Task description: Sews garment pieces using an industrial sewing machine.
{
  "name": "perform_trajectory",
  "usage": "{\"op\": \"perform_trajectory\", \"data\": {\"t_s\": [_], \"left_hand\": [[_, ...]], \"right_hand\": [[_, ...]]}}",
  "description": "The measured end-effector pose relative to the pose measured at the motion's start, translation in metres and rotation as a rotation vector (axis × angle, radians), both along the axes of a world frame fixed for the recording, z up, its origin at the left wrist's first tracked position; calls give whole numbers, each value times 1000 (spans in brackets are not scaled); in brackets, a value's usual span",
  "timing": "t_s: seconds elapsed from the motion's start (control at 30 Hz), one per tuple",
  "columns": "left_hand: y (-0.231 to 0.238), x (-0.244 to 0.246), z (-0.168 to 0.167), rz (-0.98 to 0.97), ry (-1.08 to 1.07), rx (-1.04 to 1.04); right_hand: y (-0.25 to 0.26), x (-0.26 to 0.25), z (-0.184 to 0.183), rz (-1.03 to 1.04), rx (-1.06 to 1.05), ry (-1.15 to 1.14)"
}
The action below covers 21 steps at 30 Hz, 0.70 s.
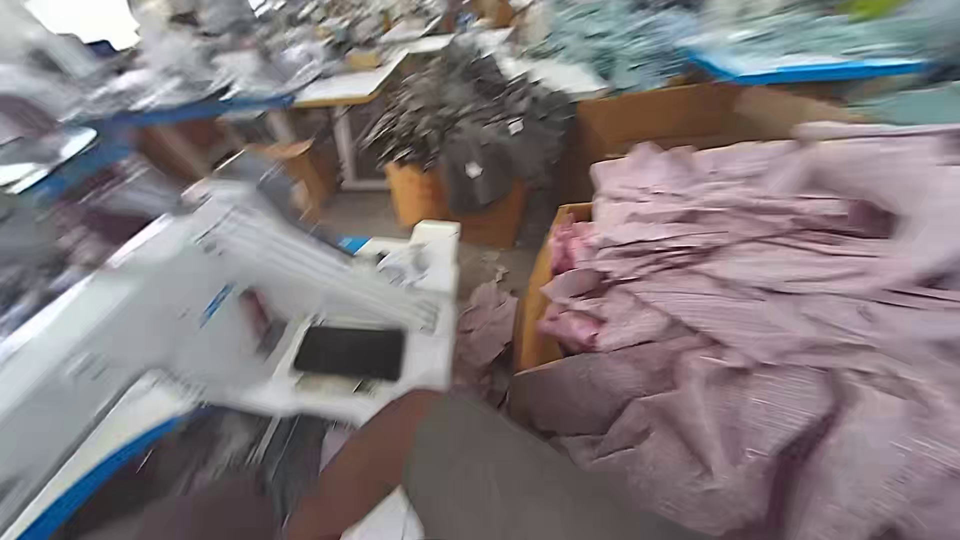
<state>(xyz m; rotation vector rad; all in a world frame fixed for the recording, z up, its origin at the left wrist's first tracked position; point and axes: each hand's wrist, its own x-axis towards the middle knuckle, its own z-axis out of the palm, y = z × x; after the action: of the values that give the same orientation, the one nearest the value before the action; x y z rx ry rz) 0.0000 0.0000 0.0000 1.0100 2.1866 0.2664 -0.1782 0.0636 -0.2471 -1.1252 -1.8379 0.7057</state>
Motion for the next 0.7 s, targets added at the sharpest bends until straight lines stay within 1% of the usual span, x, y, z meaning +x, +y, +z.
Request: {"op": "perform_trajectory", "data": {"t_s": [0.03,0.07,0.1,0.13,0.17,0.2,0.23,0.27,0.3,0.33,0.37,0.4,0.43,0.47,0.5,0.57,0.6,0.63,0.67,0.7], "left_hand": [[-27,-78,-87,-12,-13,448],[-52,-142,-164,0,-13,826],[-72,-181,-217,29,29,1022],[-84,-192,-240,145,30,1084],[-86,-190,-241,273,-18,1105],[-84,-185,-235,388,-94,1103],[-83,-184,-227,483,-187,1100],[-84,-186,-222,541,-280,1100],[-86,-191,-219,584,-364,1109],[-90,-197,-216,606,-429,1115],[-96,-203,-216,591,-465,1113],[-101,-209,-215,543,-472,1084],[-104,-214,-214,451,-468,1038],[-103,-218,-212,338,-471,988],[-98,-219,-207,227,-488,949],[-79,-211,-195,91,-550,861],[-72,-206,-191,93,-572,844],[-67,-202,-187,151,-578,864],[-64,-200,-184,253,-596,926],[-64,-199,-180,382,-640,1002]], "right_hand": [[-21,19,-16,87,-26,-30],[-34,54,-12,321,-217,-201],[-28,83,1,590,-416,-475],[-12,98,-16,787,-342,-621],[20,104,-64,1017,-4,-513],[26,78,-38,999,-289,-926],[43,50,-35,1019,-391,-1033],[62,35,-28,1052,-385,-962],[79,31,-5,1057,-366,-800],[89,40,25,1047,-385,-601],[87,57,57,1035,-436,-404],[78,78,82,1040,-453,-232],[61,103,98,1099,-412,-93],[39,125,104,1198,-334,-10],[15,142,102,1316,-268,27],[-31,169,84,1494,-205,-32],[-47,181,73,1542,-230,-82],[-55,192,62,1522,-283,-95],[-57,202,55,1415,-366,-59],[-58,211,52,1229,-448,-18]]}}
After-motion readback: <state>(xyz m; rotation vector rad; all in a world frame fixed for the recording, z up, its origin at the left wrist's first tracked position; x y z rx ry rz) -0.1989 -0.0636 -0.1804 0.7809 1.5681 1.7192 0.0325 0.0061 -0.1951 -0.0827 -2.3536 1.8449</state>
